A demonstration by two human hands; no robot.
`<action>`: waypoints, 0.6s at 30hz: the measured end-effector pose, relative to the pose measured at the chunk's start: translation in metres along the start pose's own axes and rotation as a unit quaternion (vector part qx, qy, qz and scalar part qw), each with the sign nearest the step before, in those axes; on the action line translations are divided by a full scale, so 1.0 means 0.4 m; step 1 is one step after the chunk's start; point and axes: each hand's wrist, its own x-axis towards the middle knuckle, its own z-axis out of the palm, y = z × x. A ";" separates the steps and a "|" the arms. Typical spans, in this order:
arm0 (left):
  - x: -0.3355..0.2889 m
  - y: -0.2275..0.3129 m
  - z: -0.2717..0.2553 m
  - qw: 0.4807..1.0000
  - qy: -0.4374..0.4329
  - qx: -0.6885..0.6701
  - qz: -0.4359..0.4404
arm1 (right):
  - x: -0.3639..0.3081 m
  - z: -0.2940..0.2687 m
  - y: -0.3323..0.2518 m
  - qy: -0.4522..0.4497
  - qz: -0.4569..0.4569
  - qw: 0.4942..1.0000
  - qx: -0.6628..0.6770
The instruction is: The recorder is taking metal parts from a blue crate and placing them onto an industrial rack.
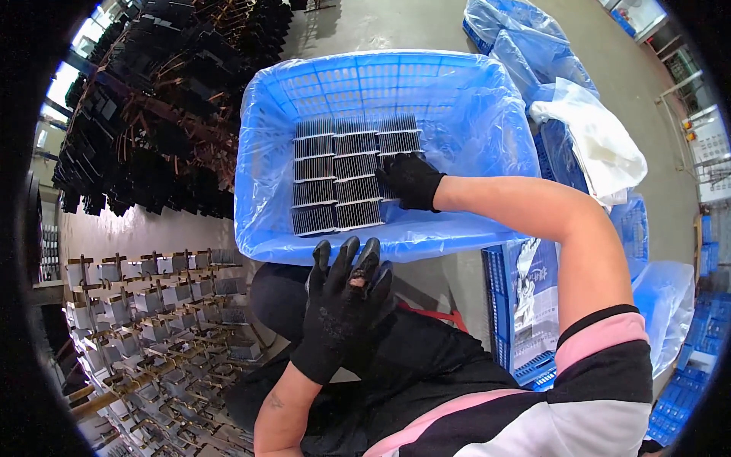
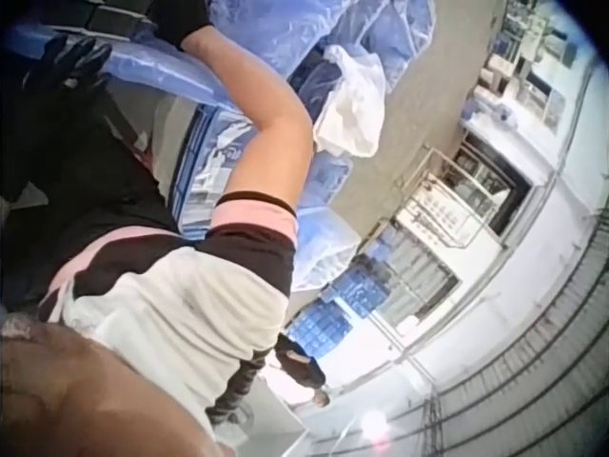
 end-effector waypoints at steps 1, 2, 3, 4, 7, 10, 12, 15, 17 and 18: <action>-0.002 -0.004 -0.002 1.000 0.001 0.010 -0.001 | 0.007 -0.034 -0.016 -0.009 0.019 1.000 -0.011; -0.003 -0.005 -0.004 1.000 0.002 0.011 -0.003 | 0.009 -0.075 -0.031 -0.019 0.039 0.999 -0.023; -0.003 -0.005 -0.007 1.000 -0.003 0.010 -0.006 | 0.011 -0.112 -0.041 -0.029 0.058 0.997 -0.036; -0.004 -0.003 -0.008 1.000 -0.009 0.007 -0.008 | 0.007 -0.136 -0.043 -0.030 0.058 0.997 -0.038; -0.009 0.002 -0.009 1.000 -0.015 0.011 -0.016 | 0.003 -0.193 -0.044 -0.398 0.065 0.915 0.022; -0.004 0.007 -0.012 1.000 -0.014 0.022 -0.018 | -0.086 -0.081 -0.012 -0.525 0.037 0.844 0.105; 0.005 0.010 -0.014 1.000 -0.015 0.022 -0.008 | -0.167 -0.018 0.030 -0.522 0.081 0.823 0.209; -0.004 0.000 0.002 1.000 0.006 0.026 -0.009 | -0.189 0.003 0.051 -0.493 0.135 0.754 0.412; -0.029 -0.018 0.016 0.999 0.040 0.029 -0.017 | -0.130 -0.022 0.024 -0.507 0.092 0.757 0.402; -0.032 -0.019 0.014 0.998 0.043 0.033 -0.020 | -0.118 -0.023 0.027 -0.514 0.074 0.757 0.396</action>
